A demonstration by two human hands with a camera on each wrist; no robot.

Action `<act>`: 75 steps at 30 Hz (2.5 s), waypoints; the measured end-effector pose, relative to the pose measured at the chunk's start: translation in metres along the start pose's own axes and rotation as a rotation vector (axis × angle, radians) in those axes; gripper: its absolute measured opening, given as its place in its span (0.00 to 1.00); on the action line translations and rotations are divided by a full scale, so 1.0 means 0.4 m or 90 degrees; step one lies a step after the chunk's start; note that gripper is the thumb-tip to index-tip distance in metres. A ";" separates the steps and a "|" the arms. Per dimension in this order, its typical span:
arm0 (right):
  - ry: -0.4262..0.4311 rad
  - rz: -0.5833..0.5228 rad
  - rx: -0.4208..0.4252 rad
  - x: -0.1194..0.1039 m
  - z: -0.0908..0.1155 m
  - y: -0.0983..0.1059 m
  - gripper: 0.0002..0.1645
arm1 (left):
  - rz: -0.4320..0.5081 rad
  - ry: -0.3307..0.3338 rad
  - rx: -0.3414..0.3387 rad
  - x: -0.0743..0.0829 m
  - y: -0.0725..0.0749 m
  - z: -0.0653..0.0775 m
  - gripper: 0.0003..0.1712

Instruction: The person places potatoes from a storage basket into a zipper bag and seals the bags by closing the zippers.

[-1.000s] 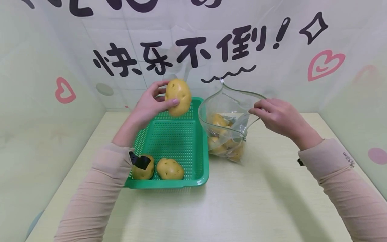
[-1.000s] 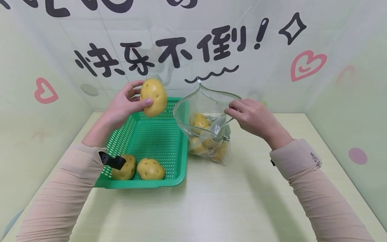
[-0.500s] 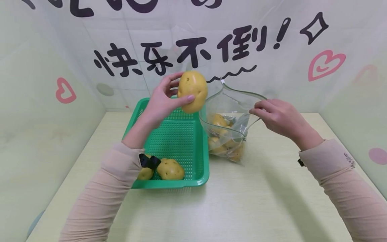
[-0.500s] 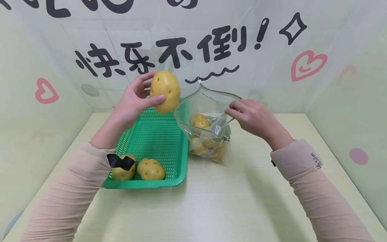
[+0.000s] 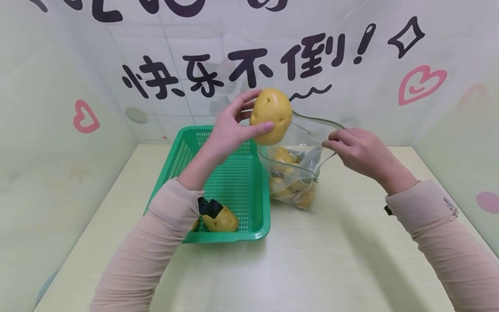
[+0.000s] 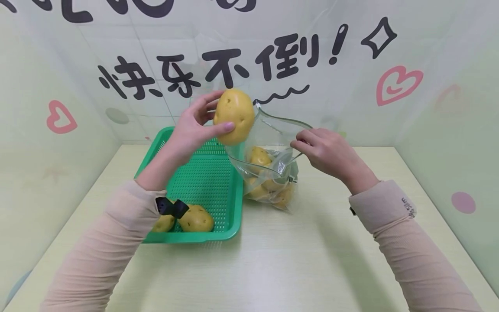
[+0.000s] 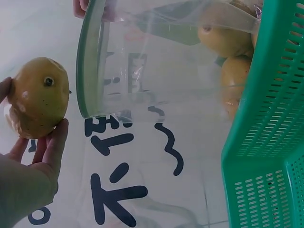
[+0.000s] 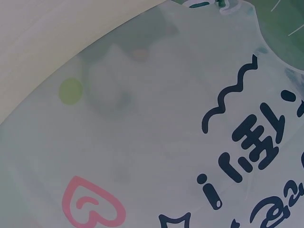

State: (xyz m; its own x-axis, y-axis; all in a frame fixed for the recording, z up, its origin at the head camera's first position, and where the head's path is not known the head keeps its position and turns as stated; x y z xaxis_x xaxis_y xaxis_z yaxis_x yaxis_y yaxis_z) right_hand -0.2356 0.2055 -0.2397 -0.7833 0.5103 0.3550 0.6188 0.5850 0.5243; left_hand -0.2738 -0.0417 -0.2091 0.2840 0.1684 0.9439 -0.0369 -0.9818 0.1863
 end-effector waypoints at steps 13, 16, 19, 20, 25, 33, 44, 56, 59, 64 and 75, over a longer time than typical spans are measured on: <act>-0.001 0.004 0.002 -0.003 0.005 0.000 0.13 | -0.056 -0.035 -0.056 -0.002 -0.062 -0.004 0.40; -0.002 0.005 0.000 -0.003 0.006 -0.001 0.11 | -0.066 -0.035 -0.062 -0.006 -0.069 -0.008 0.40; -0.003 0.007 -0.003 -0.003 0.006 -0.001 0.11 | -0.083 -0.043 -0.063 -0.009 -0.074 -0.012 0.40; -0.003 0.007 -0.003 -0.003 0.006 -0.001 0.12 | -0.088 -0.045 -0.063 -0.009 -0.075 -0.013 0.40; -0.002 0.006 -0.007 -0.002 0.003 0.000 0.12 | -0.114 -0.061 -0.059 -0.007 -0.077 -0.012 0.40; -0.002 0.010 -0.022 -0.001 0.000 0.003 0.09 | -0.103 -0.049 -0.066 -0.013 -0.079 -0.013 0.42; -0.001 0.007 -0.003 0.001 -0.003 0.004 0.15 | -0.140 -0.127 -0.082 -0.022 -0.091 -0.011 0.37; -0.003 0.014 0.002 0.003 -0.007 0.005 0.13 | -0.145 -0.094 -0.096 -0.019 -0.045 -0.010 0.24; -0.004 0.014 0.003 0.003 -0.006 0.005 0.13 | -0.156 -0.083 -0.104 -0.023 -0.030 -0.009 0.23; -0.003 0.013 0.009 0.005 -0.005 0.004 0.14 | -0.171 -0.057 -0.126 -0.030 -0.012 -0.001 0.23; -0.001 0.014 0.004 0.005 -0.002 0.003 0.15 | -0.215 -0.060 -0.166 -0.042 0.018 0.012 0.23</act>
State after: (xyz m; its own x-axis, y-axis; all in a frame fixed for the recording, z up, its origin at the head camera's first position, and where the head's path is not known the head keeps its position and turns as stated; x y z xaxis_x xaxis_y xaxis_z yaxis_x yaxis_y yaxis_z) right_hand -0.2364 0.2067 -0.2378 -0.7692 0.5245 0.3650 0.6364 0.5778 0.5110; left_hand -0.2743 -0.0520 -0.2249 0.4067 0.4554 0.7920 -0.1640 -0.8164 0.5537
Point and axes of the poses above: each hand's wrist, its own z-axis away from the middle knuckle, its own y-axis out of the back of the hand, x = y × z, the point moved 5 cm from there along -z, towards the middle knuckle, and after that the axes turned 12 degrees about x, right-handed, at the moved point
